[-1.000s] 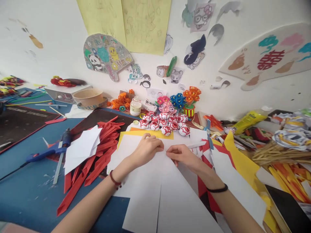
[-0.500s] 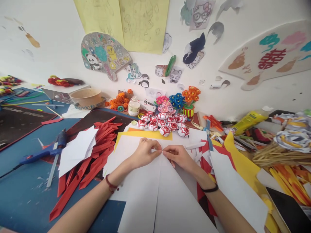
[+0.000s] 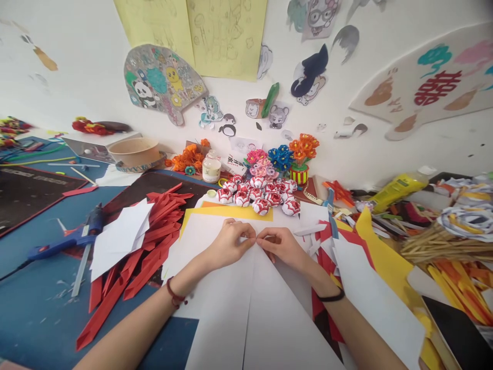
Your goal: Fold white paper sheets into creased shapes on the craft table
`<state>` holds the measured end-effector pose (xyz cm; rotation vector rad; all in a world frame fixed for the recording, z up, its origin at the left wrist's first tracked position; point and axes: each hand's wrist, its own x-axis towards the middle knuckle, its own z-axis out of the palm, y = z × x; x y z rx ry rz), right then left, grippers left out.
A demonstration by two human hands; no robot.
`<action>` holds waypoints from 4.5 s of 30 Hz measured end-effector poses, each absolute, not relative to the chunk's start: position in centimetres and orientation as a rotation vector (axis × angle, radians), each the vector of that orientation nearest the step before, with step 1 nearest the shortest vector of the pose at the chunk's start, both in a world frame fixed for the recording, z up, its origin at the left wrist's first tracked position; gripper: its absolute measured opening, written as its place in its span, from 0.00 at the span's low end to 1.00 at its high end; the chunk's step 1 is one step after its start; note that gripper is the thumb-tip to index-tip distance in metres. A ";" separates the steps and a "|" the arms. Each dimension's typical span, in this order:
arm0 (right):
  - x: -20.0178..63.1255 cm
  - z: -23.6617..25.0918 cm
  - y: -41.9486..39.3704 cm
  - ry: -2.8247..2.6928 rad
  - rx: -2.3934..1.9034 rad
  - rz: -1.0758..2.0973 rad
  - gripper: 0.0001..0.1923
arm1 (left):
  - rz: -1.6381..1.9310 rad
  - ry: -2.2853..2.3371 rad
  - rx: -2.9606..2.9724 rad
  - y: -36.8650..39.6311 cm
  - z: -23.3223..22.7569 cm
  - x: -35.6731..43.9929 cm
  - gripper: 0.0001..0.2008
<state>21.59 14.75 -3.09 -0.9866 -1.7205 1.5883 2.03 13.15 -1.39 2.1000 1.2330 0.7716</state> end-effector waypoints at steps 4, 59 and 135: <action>21.4 -2.9 14.9 -1.747 -0.956 1.578 0.12 | 0.793 1.226 2.119 12.9 -1.3 2.2 0.04; 20.8 -3.2 14.3 -1.726 -0.987 1.571 0.20 | 0.668 1.348 2.195 12.7 -0.6 1.0 0.07; 20.0 -2.4 13.3 -1.804 -1.010 1.459 0.14 | 0.794 1.142 1.961 13.2 -2.1 0.2 0.09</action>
